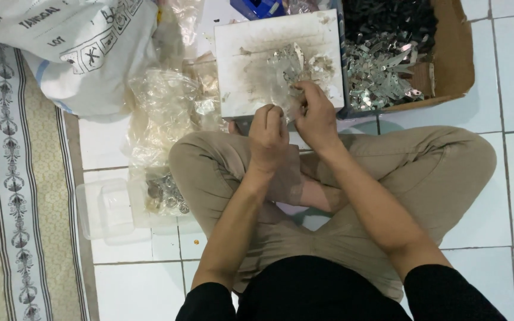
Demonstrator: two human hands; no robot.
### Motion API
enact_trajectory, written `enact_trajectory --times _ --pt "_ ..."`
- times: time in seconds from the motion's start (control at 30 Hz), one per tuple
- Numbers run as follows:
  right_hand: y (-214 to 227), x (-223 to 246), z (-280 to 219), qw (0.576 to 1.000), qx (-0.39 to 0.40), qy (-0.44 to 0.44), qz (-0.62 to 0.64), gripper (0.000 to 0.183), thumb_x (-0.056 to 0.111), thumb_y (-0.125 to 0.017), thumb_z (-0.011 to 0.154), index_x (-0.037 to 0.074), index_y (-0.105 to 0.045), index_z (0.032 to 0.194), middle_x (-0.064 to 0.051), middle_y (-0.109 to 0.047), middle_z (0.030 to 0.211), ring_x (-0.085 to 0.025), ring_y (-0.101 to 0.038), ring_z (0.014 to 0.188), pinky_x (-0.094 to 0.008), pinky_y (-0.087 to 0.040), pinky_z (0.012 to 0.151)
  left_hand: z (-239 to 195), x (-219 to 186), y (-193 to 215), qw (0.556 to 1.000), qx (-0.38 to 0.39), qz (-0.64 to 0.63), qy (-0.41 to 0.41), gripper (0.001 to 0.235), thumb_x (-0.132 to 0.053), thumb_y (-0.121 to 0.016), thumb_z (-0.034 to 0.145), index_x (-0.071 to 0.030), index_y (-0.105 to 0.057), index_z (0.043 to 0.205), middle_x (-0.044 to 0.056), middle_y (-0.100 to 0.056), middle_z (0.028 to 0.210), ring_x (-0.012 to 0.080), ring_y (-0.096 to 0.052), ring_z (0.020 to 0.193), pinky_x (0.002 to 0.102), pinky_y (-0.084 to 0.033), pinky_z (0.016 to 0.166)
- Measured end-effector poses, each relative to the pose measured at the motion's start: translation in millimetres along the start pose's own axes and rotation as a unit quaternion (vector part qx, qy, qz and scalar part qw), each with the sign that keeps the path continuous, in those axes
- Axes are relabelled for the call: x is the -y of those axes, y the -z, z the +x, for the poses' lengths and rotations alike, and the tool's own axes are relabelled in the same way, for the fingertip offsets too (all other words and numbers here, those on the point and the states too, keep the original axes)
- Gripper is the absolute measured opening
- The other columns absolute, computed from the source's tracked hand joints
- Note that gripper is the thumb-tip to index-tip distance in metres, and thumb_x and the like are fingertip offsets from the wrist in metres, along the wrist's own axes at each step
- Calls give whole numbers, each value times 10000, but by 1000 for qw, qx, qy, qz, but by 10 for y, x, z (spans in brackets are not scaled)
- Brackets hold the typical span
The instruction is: The person sits on the floor and sorts small metal hardware pieces from a cardboard box into a clear plastic bag. They repeatedly scoop parts with both hands, place them into the bag, and seal the bag on a white board before repeating the process.
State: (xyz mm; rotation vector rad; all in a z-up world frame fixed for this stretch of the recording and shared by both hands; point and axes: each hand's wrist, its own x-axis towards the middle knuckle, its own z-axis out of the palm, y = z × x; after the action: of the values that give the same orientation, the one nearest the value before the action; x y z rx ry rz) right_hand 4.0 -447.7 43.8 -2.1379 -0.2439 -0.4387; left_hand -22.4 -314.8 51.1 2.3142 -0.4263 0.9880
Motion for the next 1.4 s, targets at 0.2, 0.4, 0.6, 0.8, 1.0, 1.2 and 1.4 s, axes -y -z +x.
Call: enact_trajectory --times 0.2,0.4,0.6,0.8,1.0,1.2,1.4 --pt "-53 -57 69 987 -49 -62 136 193 -8 -719 961 -28 -656 1142 -173 -630 771 -247 -668 607 -345 -473 496 120 -4 55 992 42 121 -10 137 69 -591 899 -64 -564 926 56 -525 846 199 -614 691 274 -515 626" --pt "-135 -23 115 994 2 -58 89 347 -64 -728 856 -27 -649 1191 -189 -623 949 -352 -702 864 -399 -598 662 168 194 -39 976 62 206 -14 224 90 -676 811 -80 -532 835 77 -474 854 237 -518 683 359 -402 568" --pt "-454 -347 239 999 -10 -41 -33 229 131 -766 934 86 -699 1149 -55 -547 714 -310 -665 681 -440 -515 607 244 271 -76 964 89 242 -72 231 66 -683 804 -95 -518 806 32 -419 786 217 -485 670 342 -384 582" --pt "-292 -196 582 971 118 -67 196 476 60 -816 853 65 -660 1303 -67 -656 827 -166 -627 740 -312 -538 647 617 749 -221 954 51 295 25 312 89 -695 695 -114 -487 810 41 -447 789 216 -529 670 319 -422 554" --pt "-94 -554 540 987 49 -110 -103 624 349 -869 887 -65 -627 1287 -199 -561 1112 -372 -629 1055 -458 -558 837 447 779 -449 941 209 196 180 262 88 -751 702 -60 -631 881 127 -608 824 296 -671 745 394 -543 604" --pt "-185 7 660 968 53 -191 -154 844 533 -902 792 -132 -619 1227 -258 -506 1127 -451 -520 1119 -547 -500 914 242 1121 -663 926 253 210 183 240 -265 -861 702 -72 -752 794 127 -613 819 319 -625 842 446 -512 669" --pt "-532 -380 742 956 67 -190 -214 643 392 -918 811 -36 -686 1232 -172 -540 1106 -379 -560 1090 -481 -553 866 212 1140 -739 945 172 217 173 68 -72 -700 755 -43 -755 727 133 -552 844 327 -553 893 429 -449 688"
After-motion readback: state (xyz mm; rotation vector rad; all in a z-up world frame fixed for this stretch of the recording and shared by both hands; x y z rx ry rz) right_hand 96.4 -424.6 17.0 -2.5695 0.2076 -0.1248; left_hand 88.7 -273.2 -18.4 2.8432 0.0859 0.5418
